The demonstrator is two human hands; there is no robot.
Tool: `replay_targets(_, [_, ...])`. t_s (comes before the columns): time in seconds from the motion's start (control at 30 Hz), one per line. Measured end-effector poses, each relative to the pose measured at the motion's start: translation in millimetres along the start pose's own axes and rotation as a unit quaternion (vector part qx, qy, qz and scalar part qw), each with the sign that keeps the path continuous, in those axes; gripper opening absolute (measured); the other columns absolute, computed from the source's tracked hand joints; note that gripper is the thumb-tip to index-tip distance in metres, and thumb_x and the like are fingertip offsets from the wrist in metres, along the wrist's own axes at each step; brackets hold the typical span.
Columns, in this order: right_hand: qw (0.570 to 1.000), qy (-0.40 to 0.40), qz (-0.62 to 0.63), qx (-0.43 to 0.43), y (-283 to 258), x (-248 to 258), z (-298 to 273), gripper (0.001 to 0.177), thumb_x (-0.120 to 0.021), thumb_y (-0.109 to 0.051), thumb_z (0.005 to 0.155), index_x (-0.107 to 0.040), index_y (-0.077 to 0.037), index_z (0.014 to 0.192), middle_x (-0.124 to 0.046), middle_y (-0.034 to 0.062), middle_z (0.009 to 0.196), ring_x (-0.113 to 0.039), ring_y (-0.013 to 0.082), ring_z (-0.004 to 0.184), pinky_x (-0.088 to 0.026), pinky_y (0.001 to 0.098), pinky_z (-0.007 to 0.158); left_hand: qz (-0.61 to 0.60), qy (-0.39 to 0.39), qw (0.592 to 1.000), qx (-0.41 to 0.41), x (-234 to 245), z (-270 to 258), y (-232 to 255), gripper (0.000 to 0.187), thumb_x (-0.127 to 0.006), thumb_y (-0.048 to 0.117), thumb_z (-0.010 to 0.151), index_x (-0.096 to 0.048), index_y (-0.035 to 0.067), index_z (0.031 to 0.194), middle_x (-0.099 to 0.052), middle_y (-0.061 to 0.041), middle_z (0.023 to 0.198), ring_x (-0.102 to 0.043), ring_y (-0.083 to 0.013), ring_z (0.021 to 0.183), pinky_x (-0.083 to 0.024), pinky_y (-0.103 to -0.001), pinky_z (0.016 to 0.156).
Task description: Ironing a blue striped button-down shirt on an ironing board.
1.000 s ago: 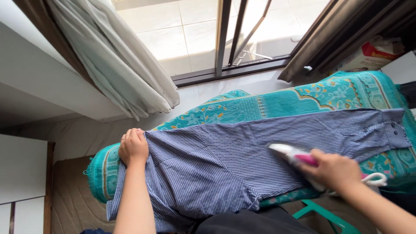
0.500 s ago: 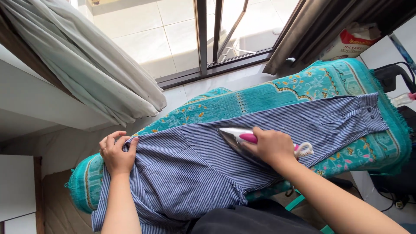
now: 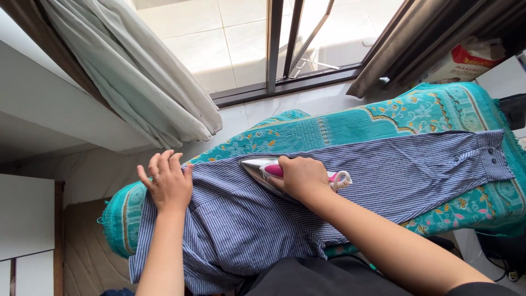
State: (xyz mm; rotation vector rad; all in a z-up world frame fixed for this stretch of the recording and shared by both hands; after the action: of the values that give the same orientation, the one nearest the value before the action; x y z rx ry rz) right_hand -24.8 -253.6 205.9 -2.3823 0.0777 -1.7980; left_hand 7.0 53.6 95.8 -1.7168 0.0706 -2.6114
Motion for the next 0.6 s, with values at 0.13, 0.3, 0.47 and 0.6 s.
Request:
replay_targets(0.13, [0.998, -0.001, 0.018, 0.065, -3, -23, -36, 0.041, -0.072, -0.054, 0.083, -0.069, -0.013, 0.091, -0.072, 0.011, 0.073, -0.072, 0.0326, 0.069, -0.056, 0.0472, 0.061, -0.201, 0.028, 0.978, -0.043, 29, -48, 52, 0.045, -0.059, 0.049, 0.103, -0.056, 0.014, 0.132, -0.055, -0.007, 0.141, -0.045, -0.0275, 0.14, -0.026, -0.054, 0.123])
replay_targets(0.3, [0.996, 0.057, 0.018, 0.066, -4, -41, -30, 0.042, -0.07, -0.052, 0.085, -0.063, -0.011, 0.087, -0.072, 0.0093, 0.071, -0.072, 0.0321, 0.06, -0.056, 0.0454, 0.05, -0.15, -0.111, 0.982, 0.023, 42, -109, 81, 0.107, -0.062, 0.083, 0.062, -0.04, 0.017, 0.143, -0.028, -0.011, 0.157, -0.025, -0.0384, 0.146, -0.037, -0.061, 0.099])
replay_targets(0.47, [0.998, 0.059, -0.001, 0.026, -20, -19, 37, 0.047, -0.067, -0.056, 0.089, -0.064, -0.01, 0.095, -0.073, 0.0119, 0.073, -0.073, 0.0323, 0.063, -0.058, 0.0451, 0.053, -0.154, -0.165, 0.972, 0.061, 46, -114, 67, 0.117, -0.064, 0.085, 0.062, -0.033, 0.015, 0.15, -0.023, -0.006, 0.164, -0.014, -0.0407, 0.153, -0.048, -0.058, 0.1])
replay_targets(0.6, [0.999, 0.015, -0.006, 0.031, -19, -8, 33, 0.048, -0.069, -0.059, 0.086, -0.067, -0.012, 0.096, -0.073, 0.0134, 0.074, -0.073, 0.0328, 0.067, -0.058, 0.0457, 0.06, -0.174, -0.212, 0.959, 0.064, 49, -111, 62, 0.123, -0.067, 0.085, 0.058, -0.029, 0.012, 0.15, -0.021, -0.005, 0.164, -0.01, -0.0398, 0.154, -0.047, -0.054, 0.101])
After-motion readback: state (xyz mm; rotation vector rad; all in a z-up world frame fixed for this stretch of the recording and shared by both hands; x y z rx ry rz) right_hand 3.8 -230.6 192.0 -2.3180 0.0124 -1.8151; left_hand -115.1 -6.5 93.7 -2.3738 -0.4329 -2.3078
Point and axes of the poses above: each hand's wrist, its own z-axis towards the middle knuckle, its own x-axis out of the back of the hand, y = z × x, the point moved 1 cm from there along z, towards the middle knuckle
